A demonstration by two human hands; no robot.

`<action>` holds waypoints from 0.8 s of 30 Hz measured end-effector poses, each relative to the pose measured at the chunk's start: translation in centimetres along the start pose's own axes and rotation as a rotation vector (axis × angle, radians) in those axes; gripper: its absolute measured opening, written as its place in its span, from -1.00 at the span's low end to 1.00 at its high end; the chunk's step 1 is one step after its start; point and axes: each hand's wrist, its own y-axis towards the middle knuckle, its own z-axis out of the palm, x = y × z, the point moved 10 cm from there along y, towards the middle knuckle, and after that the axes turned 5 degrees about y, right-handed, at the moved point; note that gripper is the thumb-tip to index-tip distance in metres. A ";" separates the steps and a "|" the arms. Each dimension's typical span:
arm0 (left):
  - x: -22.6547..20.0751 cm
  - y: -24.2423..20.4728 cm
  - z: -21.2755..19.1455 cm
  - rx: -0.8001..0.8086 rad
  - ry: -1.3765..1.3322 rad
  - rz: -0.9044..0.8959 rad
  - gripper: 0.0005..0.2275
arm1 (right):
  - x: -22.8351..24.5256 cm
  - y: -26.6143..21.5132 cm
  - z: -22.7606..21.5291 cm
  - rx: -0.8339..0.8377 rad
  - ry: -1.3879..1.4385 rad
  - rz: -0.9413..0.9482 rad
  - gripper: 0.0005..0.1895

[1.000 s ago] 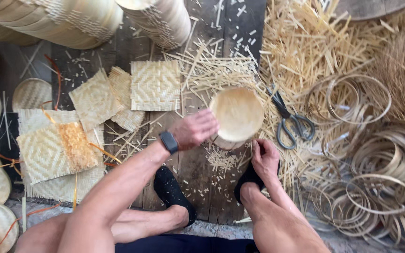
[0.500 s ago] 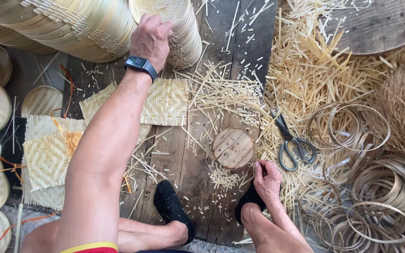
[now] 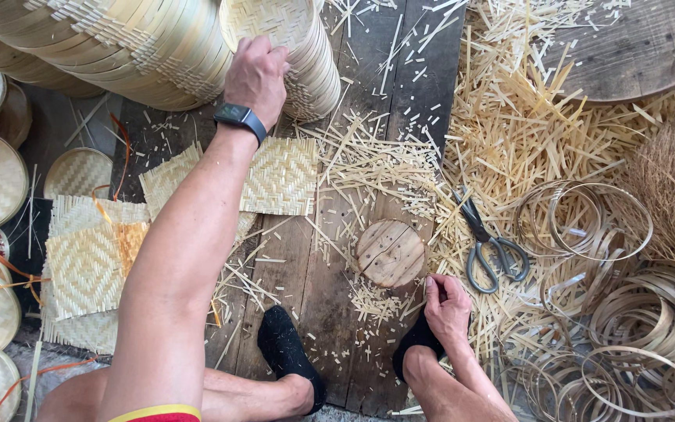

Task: The person assembles a small bamboo container by placing woven panels into circular frames, trimming excess material with scissors, and binding the components together with thin strips.

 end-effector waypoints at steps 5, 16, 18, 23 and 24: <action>-0.9 -6.1 -2.4 -0.338 0.060 0.047 -0.62 | -0.1 0.0 0.0 0.005 0.005 0.026 -0.85; 1.3 -27.5 13.8 0.565 0.038 -0.047 -0.63 | -0.2 -0.1 0.3 0.004 0.002 0.005 -0.85; 1.4 -27.4 12.4 0.521 -0.039 -0.025 -0.73 | -0.6 -0.3 0.5 0.022 -0.001 0.034 -0.85; -1.4 -22.6 2.1 -0.036 -0.105 0.093 -0.90 | -1.0 -0.2 0.7 0.005 -0.013 0.025 -0.83; -3.8 -22.4 0.8 -0.064 -0.100 0.195 -0.95 | -1.5 -0.3 0.7 -0.002 -0.006 0.043 -0.82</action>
